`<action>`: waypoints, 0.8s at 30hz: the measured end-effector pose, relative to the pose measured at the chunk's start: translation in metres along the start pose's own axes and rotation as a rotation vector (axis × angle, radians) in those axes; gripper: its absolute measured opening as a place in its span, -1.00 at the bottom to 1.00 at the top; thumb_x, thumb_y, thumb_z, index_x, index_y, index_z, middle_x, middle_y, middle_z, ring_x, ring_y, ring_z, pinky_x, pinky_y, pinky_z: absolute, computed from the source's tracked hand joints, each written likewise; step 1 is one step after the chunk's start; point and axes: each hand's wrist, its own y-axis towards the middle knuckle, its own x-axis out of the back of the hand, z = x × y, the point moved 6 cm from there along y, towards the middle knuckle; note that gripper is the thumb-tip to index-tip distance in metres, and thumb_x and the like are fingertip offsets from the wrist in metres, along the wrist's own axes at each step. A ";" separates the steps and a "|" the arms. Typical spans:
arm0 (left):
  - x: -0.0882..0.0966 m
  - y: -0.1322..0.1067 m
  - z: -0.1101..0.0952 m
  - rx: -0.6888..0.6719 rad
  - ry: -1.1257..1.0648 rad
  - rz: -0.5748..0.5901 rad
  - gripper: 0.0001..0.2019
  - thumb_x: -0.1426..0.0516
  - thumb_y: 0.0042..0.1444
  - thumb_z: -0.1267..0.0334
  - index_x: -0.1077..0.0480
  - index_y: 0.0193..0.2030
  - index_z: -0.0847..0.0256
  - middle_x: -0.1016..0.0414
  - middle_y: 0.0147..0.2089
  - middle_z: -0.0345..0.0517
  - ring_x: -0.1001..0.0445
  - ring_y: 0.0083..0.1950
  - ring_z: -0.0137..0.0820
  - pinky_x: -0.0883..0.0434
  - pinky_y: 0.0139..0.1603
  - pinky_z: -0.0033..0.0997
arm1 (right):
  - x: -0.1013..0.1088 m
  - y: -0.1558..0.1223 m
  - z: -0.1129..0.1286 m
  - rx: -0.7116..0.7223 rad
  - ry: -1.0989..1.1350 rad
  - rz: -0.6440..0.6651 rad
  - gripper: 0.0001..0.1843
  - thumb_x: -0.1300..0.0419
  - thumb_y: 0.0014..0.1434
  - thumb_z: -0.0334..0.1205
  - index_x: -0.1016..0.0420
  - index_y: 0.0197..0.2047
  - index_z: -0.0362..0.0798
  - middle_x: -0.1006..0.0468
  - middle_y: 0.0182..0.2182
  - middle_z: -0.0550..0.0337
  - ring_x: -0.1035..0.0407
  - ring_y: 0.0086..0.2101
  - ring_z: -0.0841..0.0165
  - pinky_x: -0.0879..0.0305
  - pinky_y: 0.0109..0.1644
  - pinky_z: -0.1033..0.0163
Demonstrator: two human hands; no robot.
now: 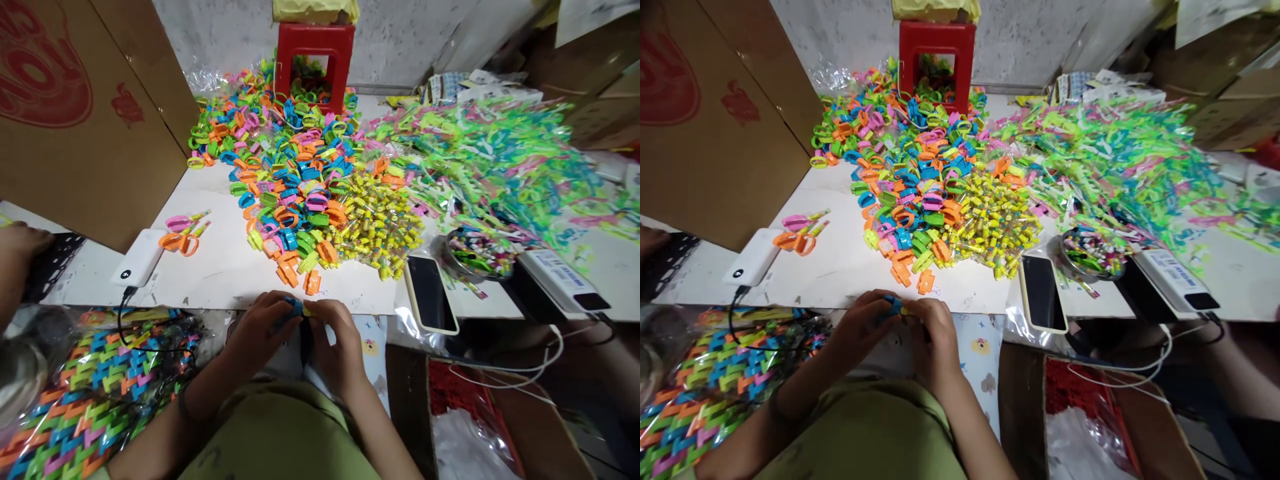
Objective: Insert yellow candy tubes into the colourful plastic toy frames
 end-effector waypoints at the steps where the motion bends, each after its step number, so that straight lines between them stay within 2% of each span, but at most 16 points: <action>1: 0.000 0.000 -0.003 -0.020 0.055 0.014 -0.91 -0.12 0.23 0.26 -0.45 -0.20 0.16 -0.49 -0.05 -0.04 -0.43 -0.01 -0.31 -0.38 0.04 -0.29 | 0.000 0.000 0.000 -0.006 -0.034 0.007 -0.76 -0.03 0.31 -0.34 -0.44 -0.03 0.05 -0.54 -0.21 0.13 -0.44 -0.18 0.28 -0.40 -0.14 0.16; 4: 0.001 -0.001 -0.006 -0.034 0.182 0.059 -0.88 -0.09 0.24 0.25 -0.45 -0.21 0.14 -0.49 -0.03 -0.03 -0.43 -0.01 -0.29 -0.39 0.01 -0.27 | 0.002 0.000 0.001 -0.005 -0.061 0.009 -0.81 -0.05 0.29 -0.35 -0.40 -0.07 0.04 -0.52 -0.24 0.13 -0.42 -0.22 0.29 -0.38 -0.19 0.18; 8: 0.002 -0.002 -0.009 -0.037 0.310 0.073 -0.88 -0.11 0.23 0.22 -0.47 -0.19 0.10 -0.51 -0.03 -0.06 -0.44 -0.04 -0.28 -0.40 -0.05 -0.26 | 0.004 0.001 0.008 0.056 -0.072 0.008 -0.83 -0.07 0.28 -0.38 -0.39 -0.10 0.03 -0.52 -0.22 0.14 -0.41 -0.21 0.31 -0.35 -0.14 0.19; 11: 0.002 -0.002 -0.012 -0.044 0.360 0.082 -0.87 -0.10 0.24 0.21 -0.48 -0.18 0.09 -0.52 -0.03 -0.08 -0.46 -0.07 -0.29 -0.40 -0.08 -0.26 | 0.002 0.000 0.010 0.082 -0.065 0.046 -0.79 -0.07 0.28 -0.39 -0.37 -0.05 0.03 -0.52 -0.23 0.15 -0.40 -0.22 0.33 -0.33 -0.16 0.22; 16: 0.003 -0.001 -0.014 -0.055 0.386 0.082 -0.87 -0.10 0.23 0.21 -0.48 -0.19 0.10 -0.54 -0.06 -0.08 -0.48 -0.09 -0.29 -0.40 -0.09 -0.26 | -0.001 -0.001 0.009 0.082 -0.131 0.096 -0.82 -0.02 0.30 -0.37 -0.38 -0.09 -0.01 -0.53 -0.27 0.12 -0.39 -0.27 0.31 -0.29 -0.20 0.22; 20: 0.002 -0.003 -0.009 -0.010 0.283 0.131 -0.85 -0.11 0.23 0.17 -0.48 -0.18 0.11 -0.55 -0.09 -0.08 -0.49 -0.07 -0.28 -0.40 -0.06 -0.27 | -0.004 0.001 0.011 0.072 -0.347 0.251 -0.80 0.00 0.30 -0.35 -0.44 -0.14 -0.06 -0.53 -0.32 0.08 -0.38 -0.32 0.26 -0.20 -0.26 0.21; 24: -0.005 -0.009 0.001 0.099 0.113 0.288 -0.79 -0.09 0.24 0.10 -0.48 -0.22 0.15 -0.55 -0.22 -0.11 -0.49 -0.15 -0.32 -0.39 -0.12 -0.35 | -0.009 0.001 0.010 0.061 -0.548 0.415 -0.98 -0.19 0.20 -0.30 -0.46 -0.27 -0.03 -0.54 -0.39 0.17 -0.37 -0.36 0.26 -0.07 -0.30 0.22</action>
